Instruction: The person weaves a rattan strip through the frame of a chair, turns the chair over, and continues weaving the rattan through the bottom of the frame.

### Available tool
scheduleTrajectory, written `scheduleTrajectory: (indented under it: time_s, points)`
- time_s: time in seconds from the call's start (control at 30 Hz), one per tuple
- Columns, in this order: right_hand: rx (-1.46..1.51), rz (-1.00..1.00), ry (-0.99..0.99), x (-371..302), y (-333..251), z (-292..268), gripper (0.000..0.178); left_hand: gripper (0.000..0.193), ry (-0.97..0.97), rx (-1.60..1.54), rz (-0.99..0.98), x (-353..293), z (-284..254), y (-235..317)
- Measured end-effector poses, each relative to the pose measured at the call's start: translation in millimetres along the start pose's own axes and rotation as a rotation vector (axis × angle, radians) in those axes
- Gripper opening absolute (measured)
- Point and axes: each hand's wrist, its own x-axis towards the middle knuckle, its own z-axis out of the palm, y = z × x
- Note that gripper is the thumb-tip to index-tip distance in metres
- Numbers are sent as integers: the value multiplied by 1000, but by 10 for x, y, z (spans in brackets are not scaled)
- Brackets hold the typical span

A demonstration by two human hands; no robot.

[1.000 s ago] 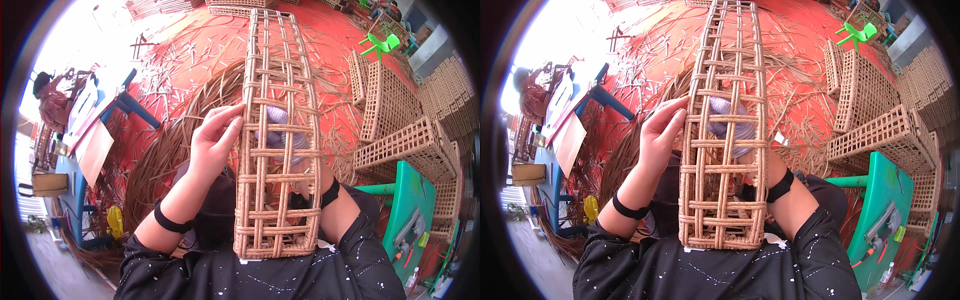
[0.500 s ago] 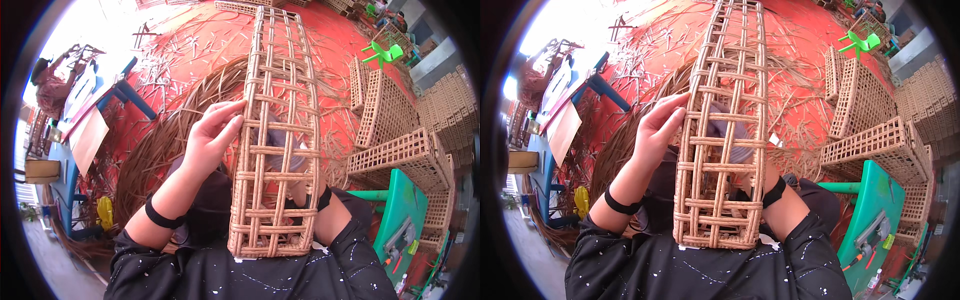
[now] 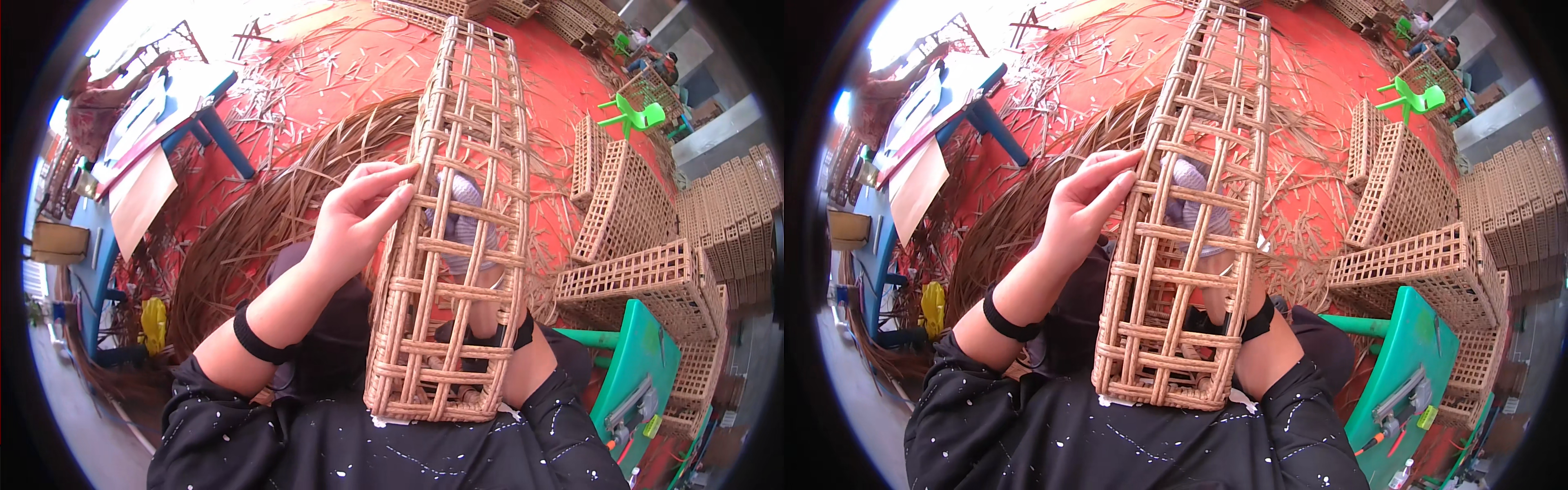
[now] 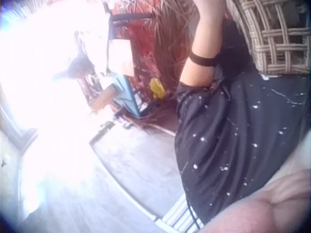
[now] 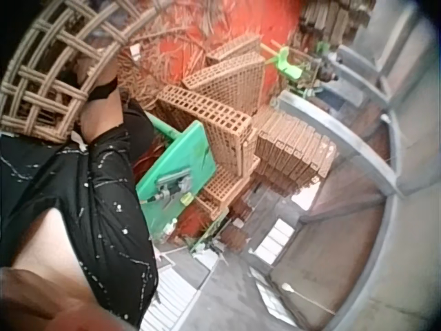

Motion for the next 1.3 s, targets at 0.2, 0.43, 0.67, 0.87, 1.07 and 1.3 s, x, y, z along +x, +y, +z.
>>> scheduleTrajectory:
  time_s: [0.2,0.43,0.67,0.87,1.07,1.3]
  points:
    - [34,65,22,79,16,-2,21,27,28,-19,-12,-1,-29,-36]
    - [26,44,27,86,-51,-67,21,30,-24,-85,-99,46,2,4]
    - [-20,-72,-40,65,-13,-136,24,28,42,65,13,85,-56,12]
    - [-39,-158,-77,-28,3,-94,33,27,-205,851,425,270,-20,327]
    - [-52,-135,-55,-77,-47,-23,40,14,-276,841,347,429,-35,413]
    - [-78,-132,-94,-110,-57,-37,39,15,-450,998,367,548,-32,510]
